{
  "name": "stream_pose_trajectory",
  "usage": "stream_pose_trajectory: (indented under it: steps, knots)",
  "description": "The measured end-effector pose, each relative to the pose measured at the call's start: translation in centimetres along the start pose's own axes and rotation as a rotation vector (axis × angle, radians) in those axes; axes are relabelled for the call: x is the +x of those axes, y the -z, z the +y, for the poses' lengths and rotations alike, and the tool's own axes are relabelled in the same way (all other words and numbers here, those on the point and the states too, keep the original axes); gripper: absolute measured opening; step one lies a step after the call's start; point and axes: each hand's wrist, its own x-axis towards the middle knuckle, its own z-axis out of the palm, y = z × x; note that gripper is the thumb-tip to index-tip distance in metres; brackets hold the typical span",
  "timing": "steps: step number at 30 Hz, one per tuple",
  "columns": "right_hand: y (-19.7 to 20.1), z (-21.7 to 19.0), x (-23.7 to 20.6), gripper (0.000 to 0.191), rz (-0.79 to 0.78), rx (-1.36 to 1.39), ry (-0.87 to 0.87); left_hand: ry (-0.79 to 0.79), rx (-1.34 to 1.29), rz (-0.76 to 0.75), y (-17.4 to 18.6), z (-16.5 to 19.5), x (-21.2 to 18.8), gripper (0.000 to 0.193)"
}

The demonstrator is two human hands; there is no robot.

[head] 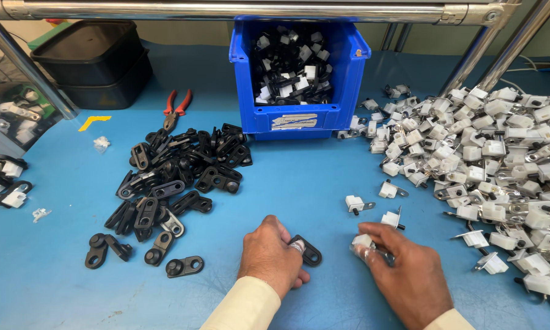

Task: The person picks black plastic link plates and white plastic clip components from the workbench, presses the clips onto the plates by hand to assemble them, and places the finished assemblies with the pile of black plates on the left side of the bench, repeating the cycle.

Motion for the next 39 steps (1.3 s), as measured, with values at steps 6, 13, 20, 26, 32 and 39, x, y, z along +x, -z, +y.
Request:
stream_pose_trajectory:
  steps: [6, 13, 20, 26, 32, 39]
  knots:
    - [0.0, -0.5, 0.2, 0.044, 0.039, -0.104, -0.188, 0.01, -0.019, -0.003, 0.1, -0.2, 0.1, 0.013]
    - [-0.5, 0.3, 1.1, 0.036, -0.001, -0.036, -0.021, 0.076, -0.18, -0.083, -1.5, 0.2, 1.0, 0.013]
    - [-0.9, -0.2, 1.8, 0.035, -0.082, 0.536, -0.071, 0.019, -0.239, -0.099, -3.5, 1.0, 1.7, 0.012]
    - [-1.3, -1.1, 0.7, 0.037, -0.023, 0.185, 0.051, 0.035, 0.059, -0.15, -2.8, 2.4, 1.1, 0.014]
    - [-1.8, -0.4, -0.1, 0.033, 0.115, 0.024, 0.394, 0.037, 0.32, -0.238, -1.6, 3.7, 0.6, 0.021]
    - [-1.9, 0.5, 0.1, 0.032, 0.126, -0.02, 0.52, -0.033, 0.223, -0.238, -1.3, 3.3, 0.9, 0.019]
